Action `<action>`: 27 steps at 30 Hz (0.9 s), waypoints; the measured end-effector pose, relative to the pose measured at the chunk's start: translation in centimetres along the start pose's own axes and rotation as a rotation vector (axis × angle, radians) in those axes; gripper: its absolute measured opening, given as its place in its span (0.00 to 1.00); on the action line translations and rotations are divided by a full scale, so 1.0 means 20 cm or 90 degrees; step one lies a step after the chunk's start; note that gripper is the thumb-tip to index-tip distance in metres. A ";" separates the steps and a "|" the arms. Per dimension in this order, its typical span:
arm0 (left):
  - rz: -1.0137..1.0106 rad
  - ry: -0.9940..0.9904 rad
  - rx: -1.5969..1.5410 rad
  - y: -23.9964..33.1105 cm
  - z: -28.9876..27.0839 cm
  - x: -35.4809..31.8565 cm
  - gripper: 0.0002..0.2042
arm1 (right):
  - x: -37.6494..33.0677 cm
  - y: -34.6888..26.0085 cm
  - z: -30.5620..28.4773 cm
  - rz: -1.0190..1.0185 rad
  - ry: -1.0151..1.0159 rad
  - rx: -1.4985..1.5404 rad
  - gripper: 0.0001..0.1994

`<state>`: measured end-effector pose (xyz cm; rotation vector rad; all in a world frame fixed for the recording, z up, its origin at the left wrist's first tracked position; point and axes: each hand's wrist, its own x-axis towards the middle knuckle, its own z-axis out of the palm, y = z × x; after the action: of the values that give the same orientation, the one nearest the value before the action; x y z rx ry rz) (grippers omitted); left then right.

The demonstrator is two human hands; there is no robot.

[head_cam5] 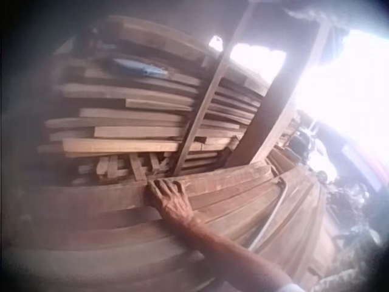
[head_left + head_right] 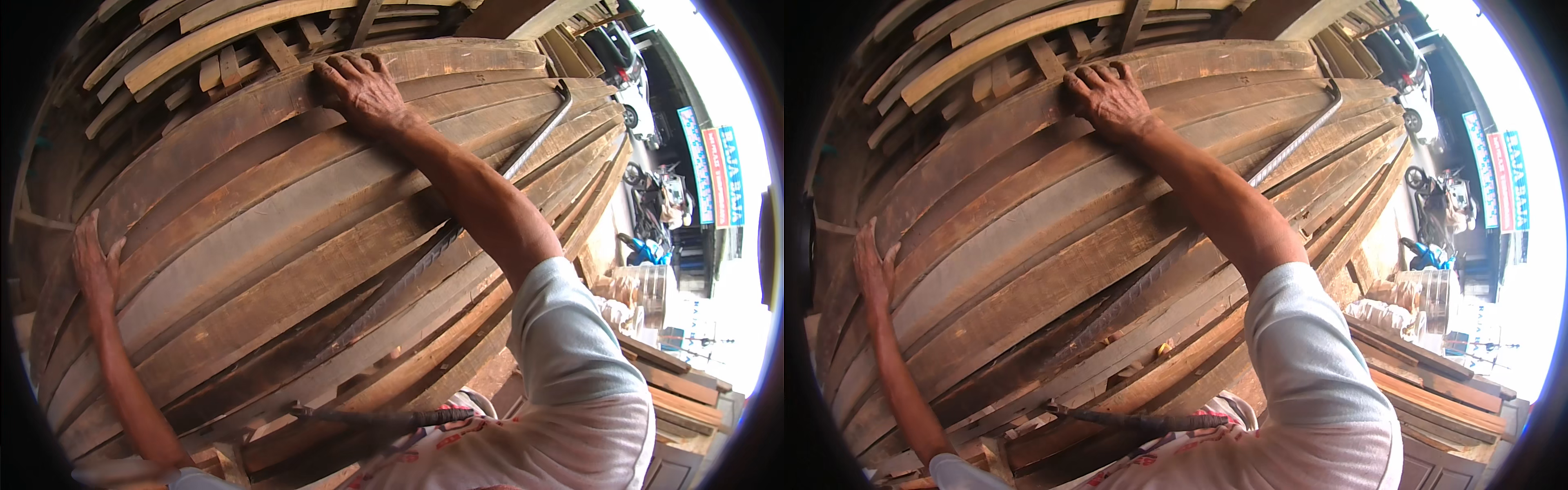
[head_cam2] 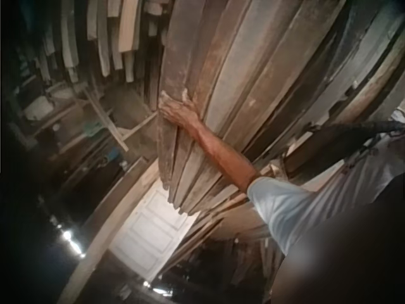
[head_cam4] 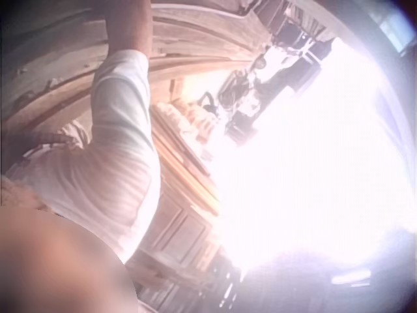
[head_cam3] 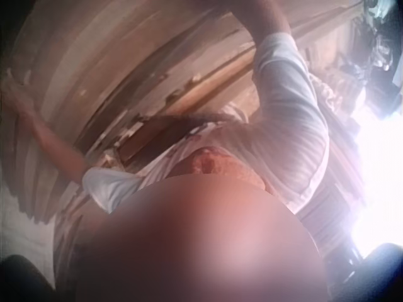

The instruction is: The person uses a hammer and pliers to remove nails and separate wooden planks from a large curved wooden frame. They repeatedly strike nails with the hammer, pull them out with pliers, and detach sections of the frame, placing the removed pieces aside.

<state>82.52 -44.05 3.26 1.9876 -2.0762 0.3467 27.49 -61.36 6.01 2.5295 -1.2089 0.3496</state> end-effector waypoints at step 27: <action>-0.055 -0.087 0.080 -0.01 -0.06 -0.05 0.34 | -0.03 0.04 -0.05 -0.053 -0.024 0.014 0.34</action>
<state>82.72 -42.79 4.04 2.2233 -2.0869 0.3413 26.34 -61.04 6.89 2.6079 -1.1149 0.2980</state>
